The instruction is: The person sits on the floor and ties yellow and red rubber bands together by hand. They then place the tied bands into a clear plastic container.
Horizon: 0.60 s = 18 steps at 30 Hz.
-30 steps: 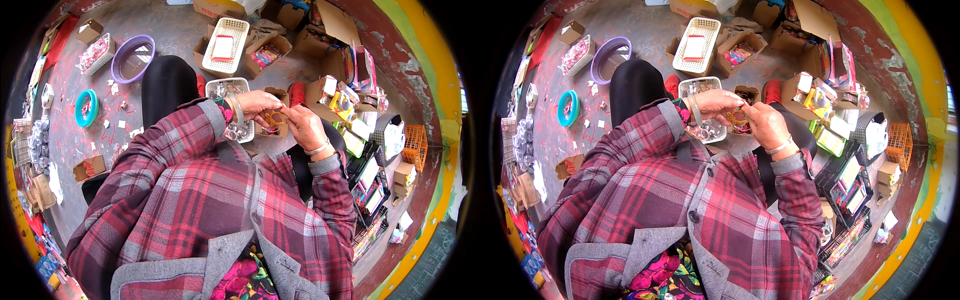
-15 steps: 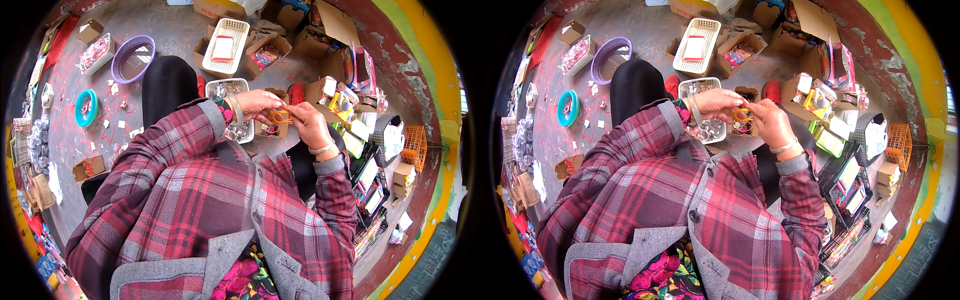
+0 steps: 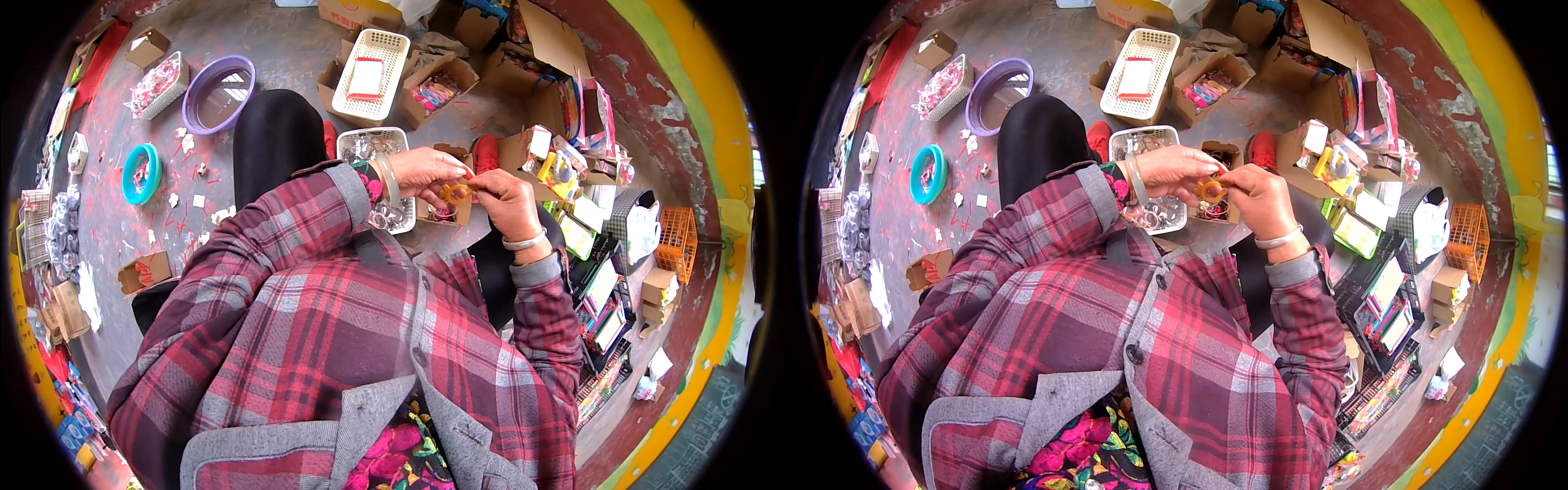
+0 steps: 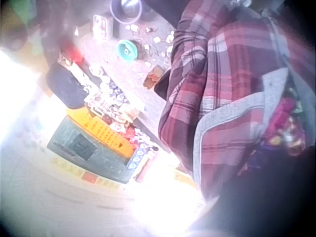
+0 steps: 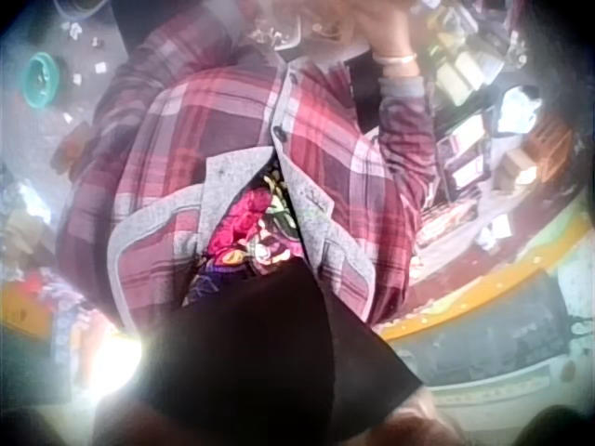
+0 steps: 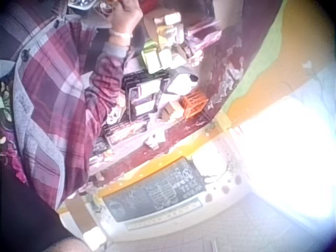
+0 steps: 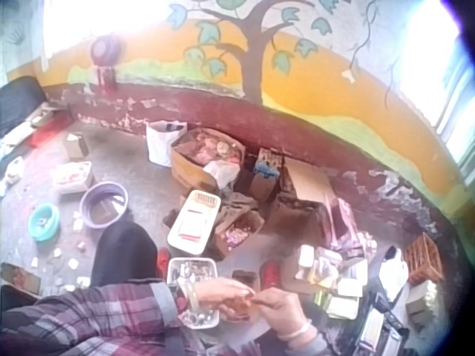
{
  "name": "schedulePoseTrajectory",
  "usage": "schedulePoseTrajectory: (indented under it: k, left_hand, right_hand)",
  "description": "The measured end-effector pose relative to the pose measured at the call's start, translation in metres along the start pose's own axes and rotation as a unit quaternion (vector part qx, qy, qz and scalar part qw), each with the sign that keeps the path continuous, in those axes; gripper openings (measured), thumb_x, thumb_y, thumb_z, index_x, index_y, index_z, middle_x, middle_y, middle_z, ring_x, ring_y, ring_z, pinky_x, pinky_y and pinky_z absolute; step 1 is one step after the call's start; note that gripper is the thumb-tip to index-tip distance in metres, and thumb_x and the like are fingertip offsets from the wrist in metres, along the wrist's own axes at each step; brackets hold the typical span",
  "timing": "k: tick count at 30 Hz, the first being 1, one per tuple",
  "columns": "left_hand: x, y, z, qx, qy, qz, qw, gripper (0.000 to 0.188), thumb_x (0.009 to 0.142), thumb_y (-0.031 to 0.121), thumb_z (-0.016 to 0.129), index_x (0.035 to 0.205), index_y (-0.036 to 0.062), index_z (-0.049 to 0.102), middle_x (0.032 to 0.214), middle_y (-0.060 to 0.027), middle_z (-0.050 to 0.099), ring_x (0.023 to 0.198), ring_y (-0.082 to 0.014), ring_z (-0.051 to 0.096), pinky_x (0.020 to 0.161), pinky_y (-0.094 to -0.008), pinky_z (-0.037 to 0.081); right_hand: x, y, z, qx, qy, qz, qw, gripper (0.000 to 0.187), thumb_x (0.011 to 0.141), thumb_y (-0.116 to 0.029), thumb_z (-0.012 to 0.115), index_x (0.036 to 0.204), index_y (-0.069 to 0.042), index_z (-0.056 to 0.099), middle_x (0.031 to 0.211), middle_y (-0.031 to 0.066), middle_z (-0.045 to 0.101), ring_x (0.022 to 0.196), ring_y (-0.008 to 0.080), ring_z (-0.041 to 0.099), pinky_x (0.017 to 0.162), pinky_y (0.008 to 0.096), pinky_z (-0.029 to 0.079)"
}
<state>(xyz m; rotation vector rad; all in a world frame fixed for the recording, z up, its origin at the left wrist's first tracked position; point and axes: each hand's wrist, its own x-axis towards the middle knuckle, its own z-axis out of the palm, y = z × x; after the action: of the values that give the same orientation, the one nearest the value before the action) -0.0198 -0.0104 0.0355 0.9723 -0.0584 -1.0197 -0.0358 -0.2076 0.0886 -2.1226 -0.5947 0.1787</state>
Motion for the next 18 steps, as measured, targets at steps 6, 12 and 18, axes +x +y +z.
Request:
schedulePoseTrajectory:
  k: [6, 12, 18]
  left_hand:
    - [-0.001, -0.001, 0.004, -0.009, -0.011, 0.015, 1.0, 0.038, 0.089, 0.029, 0.051, 0.12, 0.0072, 0.048, 0.105, -0.0044, 0.057, 0.088, -0.012, 0.058, 0.067, -0.0254, 0.051]
    - [0.004, -0.006, 0.004, -0.011, 0.004, 0.027, 1.0, 0.039, 0.089, 0.031, 0.05, 0.121, 0.0085, 0.047, 0.106, -0.0022, 0.057, 0.091, -0.0119, 0.057, 0.066, -0.0252, 0.05]
    - [0.006, -0.009, 0.0, -0.016, 0.03, 0.046, 0.998, 0.038, 0.089, 0.031, 0.049, 0.12, 0.0095, 0.048, 0.104, -0.0024, 0.058, 0.091, -0.0115, 0.057, 0.067, -0.0252, 0.049]
  right_hand:
    - [0.001, -0.004, 0.007, -0.035, -0.012, 0.009, 0.999, 0.017, 0.069, 0.001, 0.059, 0.085, -0.002, 0.065, 0.075, 0.0121, 0.061, 0.068, 0.0238, 0.061, 0.063, 0.0278, 0.048]
    - [0.005, 0.003, 0.009, -0.139, -0.031, 0.029, 0.989, 0.016, 0.071, -0.007, 0.057, 0.085, -0.003, 0.066, 0.078, 0.0137, 0.061, 0.074, 0.0302, 0.06, 0.068, 0.035, 0.048]
    - [0.01, -0.008, 0.006, -0.168, -0.036, 0.031, 0.985, 0.021, 0.074, -0.008, 0.054, 0.093, -0.005, 0.063, 0.088, 0.0161, 0.058, 0.082, 0.0325, 0.057, 0.072, 0.0376, 0.046]
